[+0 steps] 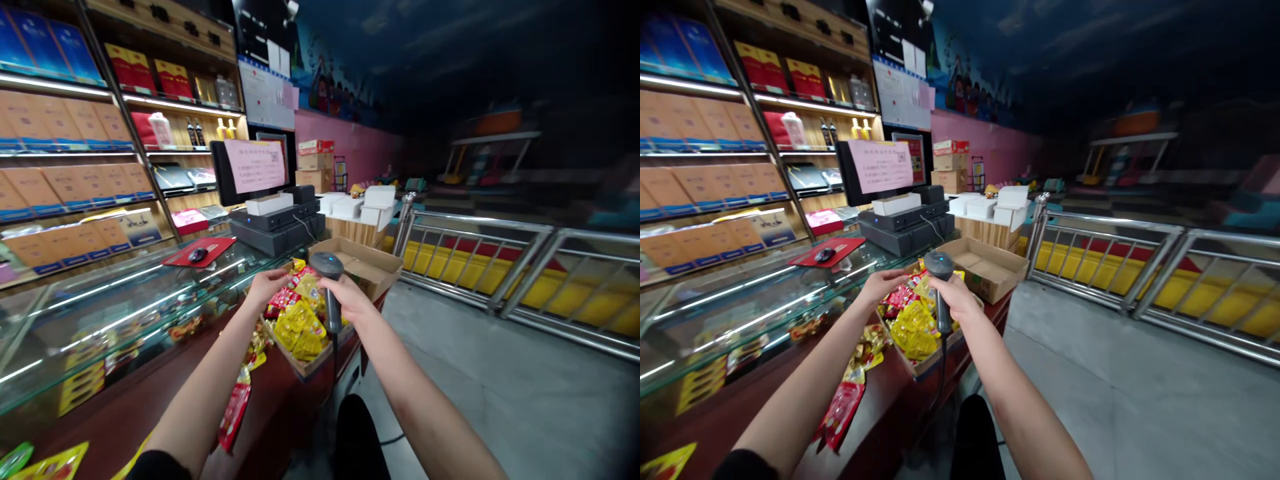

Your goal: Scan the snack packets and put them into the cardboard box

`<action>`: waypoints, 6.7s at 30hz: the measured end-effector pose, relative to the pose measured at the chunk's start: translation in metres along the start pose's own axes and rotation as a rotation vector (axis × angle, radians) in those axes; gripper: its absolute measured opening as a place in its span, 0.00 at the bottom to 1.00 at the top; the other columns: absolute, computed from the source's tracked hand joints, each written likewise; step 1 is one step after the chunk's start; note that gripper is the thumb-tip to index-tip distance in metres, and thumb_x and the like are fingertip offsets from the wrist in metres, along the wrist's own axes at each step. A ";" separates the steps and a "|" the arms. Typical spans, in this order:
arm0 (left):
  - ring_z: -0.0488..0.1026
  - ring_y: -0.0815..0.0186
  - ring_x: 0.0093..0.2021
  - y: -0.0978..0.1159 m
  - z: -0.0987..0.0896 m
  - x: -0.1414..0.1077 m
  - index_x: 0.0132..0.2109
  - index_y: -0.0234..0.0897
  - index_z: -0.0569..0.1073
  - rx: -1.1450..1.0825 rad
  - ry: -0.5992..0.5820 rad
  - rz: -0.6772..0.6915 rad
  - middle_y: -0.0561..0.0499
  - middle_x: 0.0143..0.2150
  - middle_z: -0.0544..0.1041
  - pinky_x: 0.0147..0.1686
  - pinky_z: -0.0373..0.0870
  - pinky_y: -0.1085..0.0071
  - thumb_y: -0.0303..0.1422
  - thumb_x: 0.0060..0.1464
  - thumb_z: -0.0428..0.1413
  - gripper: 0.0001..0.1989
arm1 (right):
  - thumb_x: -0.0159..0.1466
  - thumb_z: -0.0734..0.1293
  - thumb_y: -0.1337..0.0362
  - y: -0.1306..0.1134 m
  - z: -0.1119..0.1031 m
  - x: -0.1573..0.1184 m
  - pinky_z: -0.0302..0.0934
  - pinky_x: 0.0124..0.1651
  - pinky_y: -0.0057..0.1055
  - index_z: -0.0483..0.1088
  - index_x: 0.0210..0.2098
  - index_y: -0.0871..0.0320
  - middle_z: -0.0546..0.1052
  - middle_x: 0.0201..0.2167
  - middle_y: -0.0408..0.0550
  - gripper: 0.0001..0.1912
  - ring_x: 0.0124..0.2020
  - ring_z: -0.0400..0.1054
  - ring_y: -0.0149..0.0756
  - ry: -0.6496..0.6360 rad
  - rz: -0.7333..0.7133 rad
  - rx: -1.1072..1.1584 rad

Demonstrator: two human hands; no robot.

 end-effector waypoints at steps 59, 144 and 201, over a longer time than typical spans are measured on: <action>0.76 0.66 0.29 -0.097 -0.173 -0.134 0.39 0.31 0.73 -0.310 0.122 -0.263 0.45 0.35 0.79 0.29 0.72 0.71 0.35 0.30 0.70 0.26 | 0.54 0.66 0.51 0.126 0.149 -0.172 0.55 0.16 0.23 0.65 0.24 0.60 0.67 0.11 0.39 0.18 0.11 0.59 0.26 -0.531 0.393 -0.175; 0.77 0.64 0.34 -0.077 -0.173 -0.105 0.40 0.32 0.75 -0.427 0.183 -0.461 0.44 0.40 0.78 0.36 0.77 0.64 0.26 0.46 0.63 0.12 | 0.51 0.59 0.75 0.076 0.121 -0.046 0.63 0.54 0.45 0.68 0.40 0.65 0.77 0.41 0.59 0.17 0.47 0.72 0.43 -0.564 0.692 0.537; 0.77 0.65 0.29 -0.118 -0.183 -0.132 0.40 0.36 0.75 -0.465 0.099 -0.560 0.47 0.35 0.80 0.33 0.77 0.65 0.23 0.39 0.66 0.17 | 0.51 0.68 0.57 0.141 0.157 -0.165 0.59 0.17 0.25 0.68 0.26 0.61 0.74 0.20 0.45 0.12 0.17 0.67 0.30 -0.491 0.499 -0.075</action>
Point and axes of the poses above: each hand's wrist, its own x-axis towards the middle knuckle, its own z-axis out of the palm, y = z × x, the point moved 3 cm from there along x, towards the middle knuckle
